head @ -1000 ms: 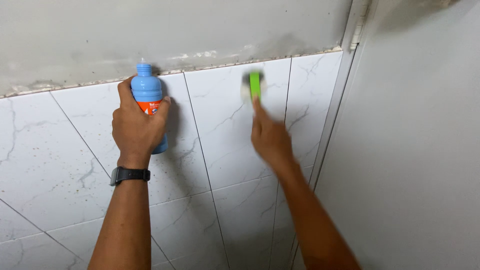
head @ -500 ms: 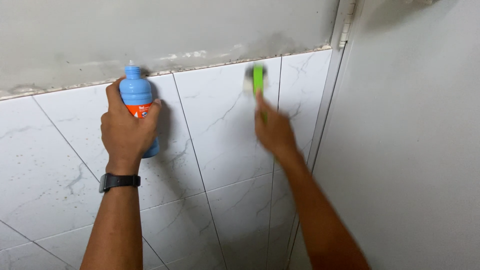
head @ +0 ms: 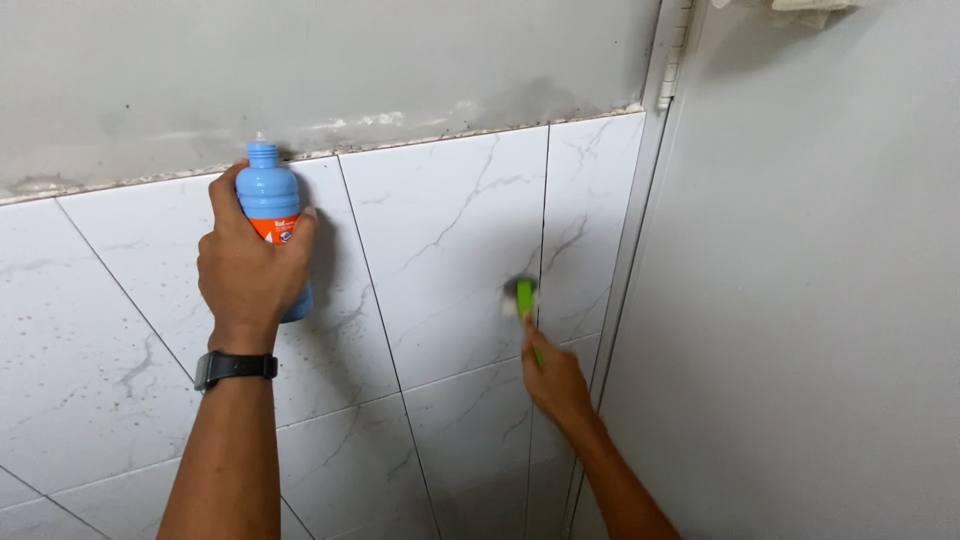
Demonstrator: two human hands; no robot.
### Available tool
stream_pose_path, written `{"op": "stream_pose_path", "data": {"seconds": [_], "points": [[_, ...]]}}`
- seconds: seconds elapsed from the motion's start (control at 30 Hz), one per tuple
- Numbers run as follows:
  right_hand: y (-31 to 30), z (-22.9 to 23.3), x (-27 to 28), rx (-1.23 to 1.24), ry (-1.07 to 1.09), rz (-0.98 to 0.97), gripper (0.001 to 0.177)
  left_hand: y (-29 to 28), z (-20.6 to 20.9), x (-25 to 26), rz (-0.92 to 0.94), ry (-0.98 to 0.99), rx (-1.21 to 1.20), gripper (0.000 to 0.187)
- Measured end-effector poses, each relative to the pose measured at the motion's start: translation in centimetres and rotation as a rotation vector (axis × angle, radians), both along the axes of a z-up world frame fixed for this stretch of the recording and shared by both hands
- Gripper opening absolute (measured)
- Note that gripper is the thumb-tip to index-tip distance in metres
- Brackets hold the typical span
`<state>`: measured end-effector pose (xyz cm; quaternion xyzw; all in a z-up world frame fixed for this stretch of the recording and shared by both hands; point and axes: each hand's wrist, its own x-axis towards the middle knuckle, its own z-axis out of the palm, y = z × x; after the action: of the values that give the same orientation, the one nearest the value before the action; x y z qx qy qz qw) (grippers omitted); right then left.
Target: The person cleans wall tiles by applying liquid from a blue bottle and scrubbing the grout lines with a green brush.
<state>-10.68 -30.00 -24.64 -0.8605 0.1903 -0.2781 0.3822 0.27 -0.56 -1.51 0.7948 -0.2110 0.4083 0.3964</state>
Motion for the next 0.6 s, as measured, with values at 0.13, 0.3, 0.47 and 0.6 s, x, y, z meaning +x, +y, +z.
{"op": "stream_pose_path", "data": {"seconds": [0.13, 0.3, 0.47, 0.6], "points": [[-2.4, 9.6, 1.3, 0.057, -0.022, 0.025, 0.055, -0.3, -0.5, 0.7, -0.005, -0.017, 0.0, 0.069], [-2.2, 20.3, 0.3, -0.112, -0.249, 0.016, 0.052, -0.3, -0.5, 0.2, 0.028, -0.058, 0.021, 0.071], [-1.4, 14.1, 0.5, -0.03, -0.192, 0.008, 0.055, -0.5, -0.8, 0.0, 0.004, -0.019, 0.031, 0.079], [0.0, 4.5, -1.0, -0.025, -0.036, -0.025, 0.058, -1.2, -2.2, -0.6, -0.001, 0.054, 0.0, 0.081]]}}
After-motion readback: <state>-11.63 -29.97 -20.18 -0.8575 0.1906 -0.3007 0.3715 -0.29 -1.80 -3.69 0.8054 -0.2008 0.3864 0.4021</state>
